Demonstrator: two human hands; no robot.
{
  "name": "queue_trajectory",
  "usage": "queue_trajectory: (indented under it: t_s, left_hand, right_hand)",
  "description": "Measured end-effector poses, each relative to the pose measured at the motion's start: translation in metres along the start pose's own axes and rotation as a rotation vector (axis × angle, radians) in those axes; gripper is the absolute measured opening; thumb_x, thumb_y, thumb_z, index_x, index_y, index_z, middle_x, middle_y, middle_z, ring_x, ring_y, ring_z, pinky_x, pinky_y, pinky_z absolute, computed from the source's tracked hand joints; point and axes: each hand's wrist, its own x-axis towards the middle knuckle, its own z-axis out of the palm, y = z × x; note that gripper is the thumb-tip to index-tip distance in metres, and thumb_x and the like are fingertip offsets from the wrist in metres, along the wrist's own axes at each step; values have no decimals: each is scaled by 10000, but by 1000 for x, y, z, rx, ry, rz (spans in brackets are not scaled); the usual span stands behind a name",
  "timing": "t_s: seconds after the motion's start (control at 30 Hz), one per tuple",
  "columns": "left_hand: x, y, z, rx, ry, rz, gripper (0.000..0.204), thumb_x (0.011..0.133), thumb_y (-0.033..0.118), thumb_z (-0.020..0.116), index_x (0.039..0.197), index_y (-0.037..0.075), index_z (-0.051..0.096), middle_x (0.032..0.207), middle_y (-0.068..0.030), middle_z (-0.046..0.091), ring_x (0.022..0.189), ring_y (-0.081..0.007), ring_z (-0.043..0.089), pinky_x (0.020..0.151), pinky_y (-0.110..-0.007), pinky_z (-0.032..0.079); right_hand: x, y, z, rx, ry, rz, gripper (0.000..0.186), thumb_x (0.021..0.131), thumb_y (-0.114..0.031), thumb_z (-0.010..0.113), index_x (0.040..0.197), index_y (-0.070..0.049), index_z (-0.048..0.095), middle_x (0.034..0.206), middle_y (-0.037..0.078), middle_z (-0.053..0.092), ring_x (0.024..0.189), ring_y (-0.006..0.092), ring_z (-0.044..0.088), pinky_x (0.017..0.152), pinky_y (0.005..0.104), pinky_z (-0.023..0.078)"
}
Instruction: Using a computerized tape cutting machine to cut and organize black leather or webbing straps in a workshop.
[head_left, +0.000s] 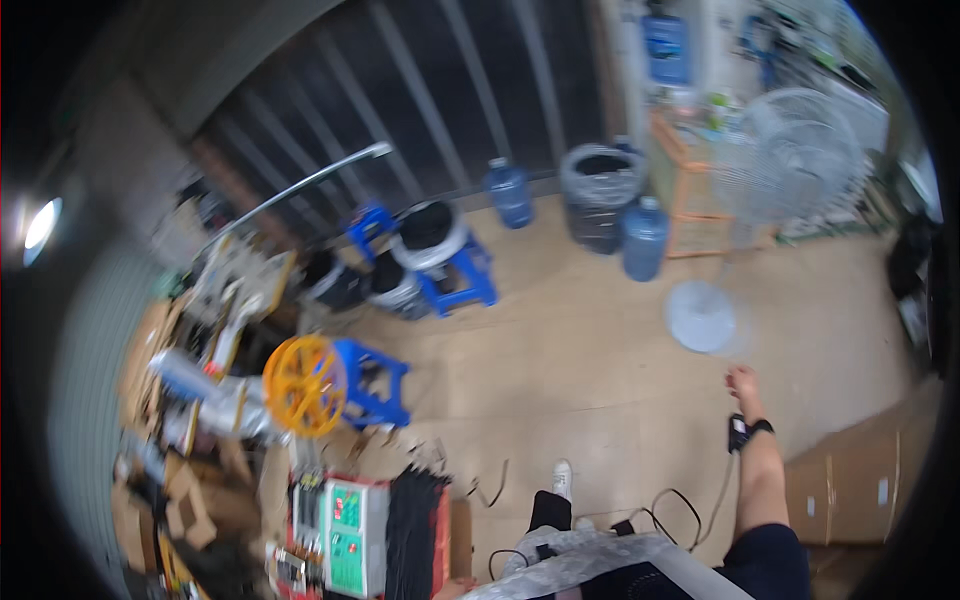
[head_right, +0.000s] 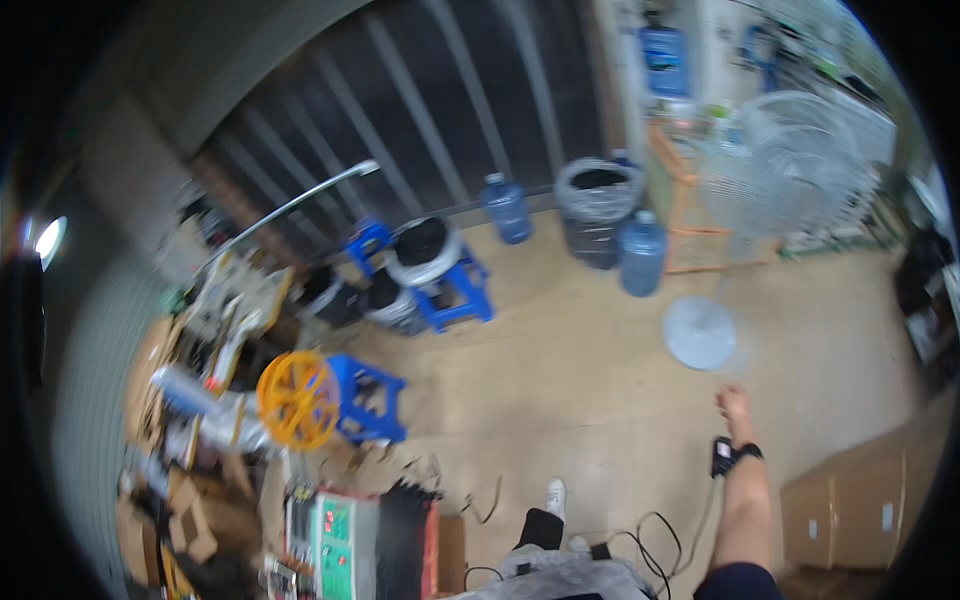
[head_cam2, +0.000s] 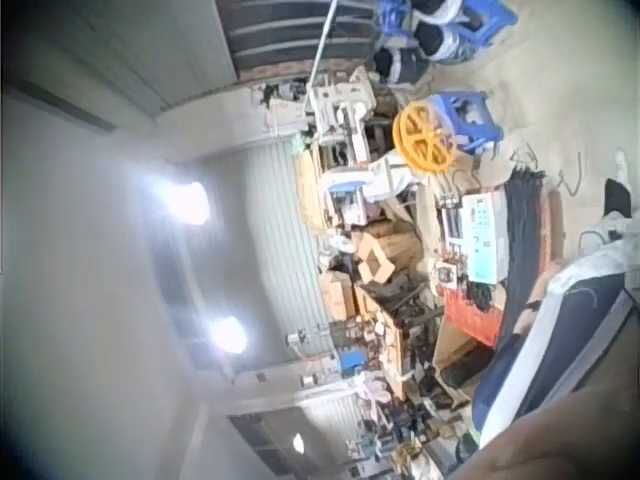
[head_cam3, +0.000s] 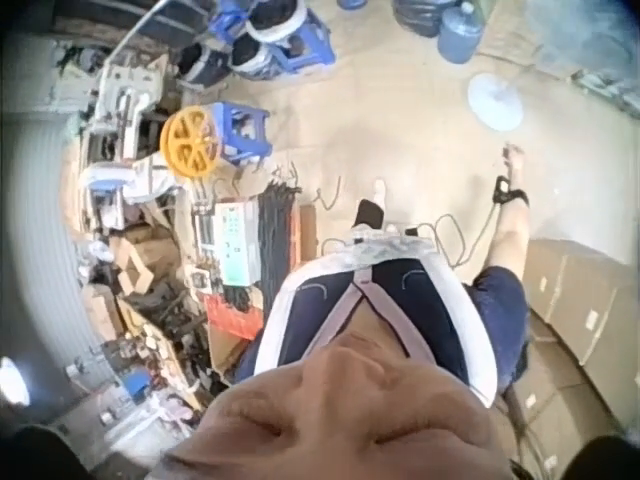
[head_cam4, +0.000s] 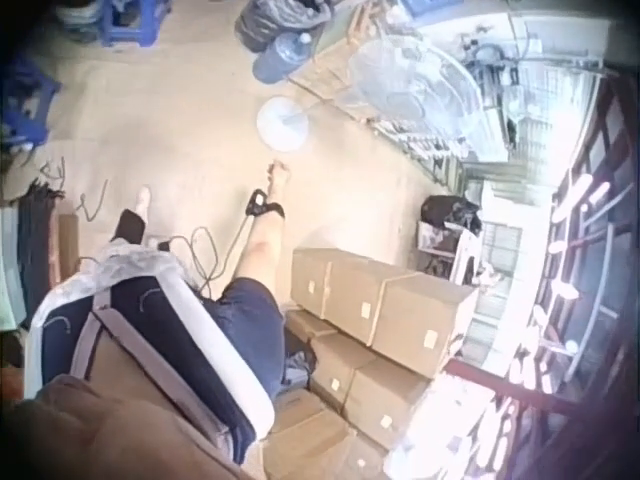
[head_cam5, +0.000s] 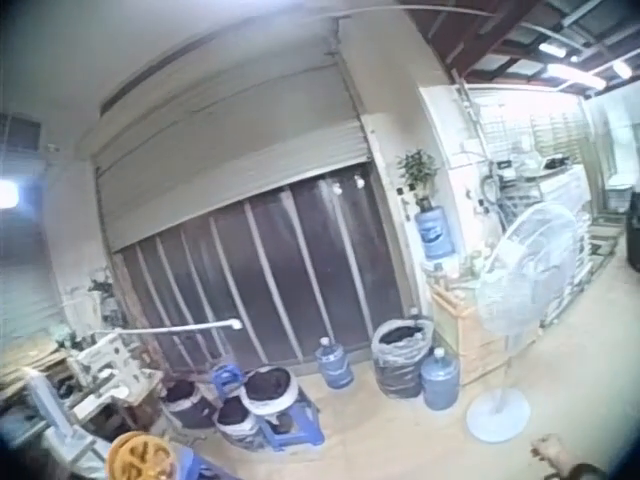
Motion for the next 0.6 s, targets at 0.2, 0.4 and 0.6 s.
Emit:
queue_trajectory:
  t_s: [0.2,0.4,0.6]
  left_hand:
    - [155,139,-130,212,-243,100,369,870,276,529,1128,19,591,1001,-149,640,913,-234,597,803,-350,475]
    - [224,229,-126,198,-291,54,379,877,295,526,1134,24,590,992,-142,642,906,-227,602,803,-348,477]
    - [217,287,-54,29,-168,-106,389,885,315,523,1141,29,589,982,-135,645,898,-220,607,804,-345,479]
  right_hand:
    - [65,-79,17,72,169,-23,236,811,-266,657,843,-37,612,637,34,593,520,109,534,441,262,419]
    - [173,-140,-40,145,216,-64,416,793,-305,676,1093,-41,559,926,84,624,809,164,595,658,319,478]
    - [367,-156,41,-73,519,-305,725,649,-319,794,1212,29,497,1098,209,603,971,346,592,857,369,467]
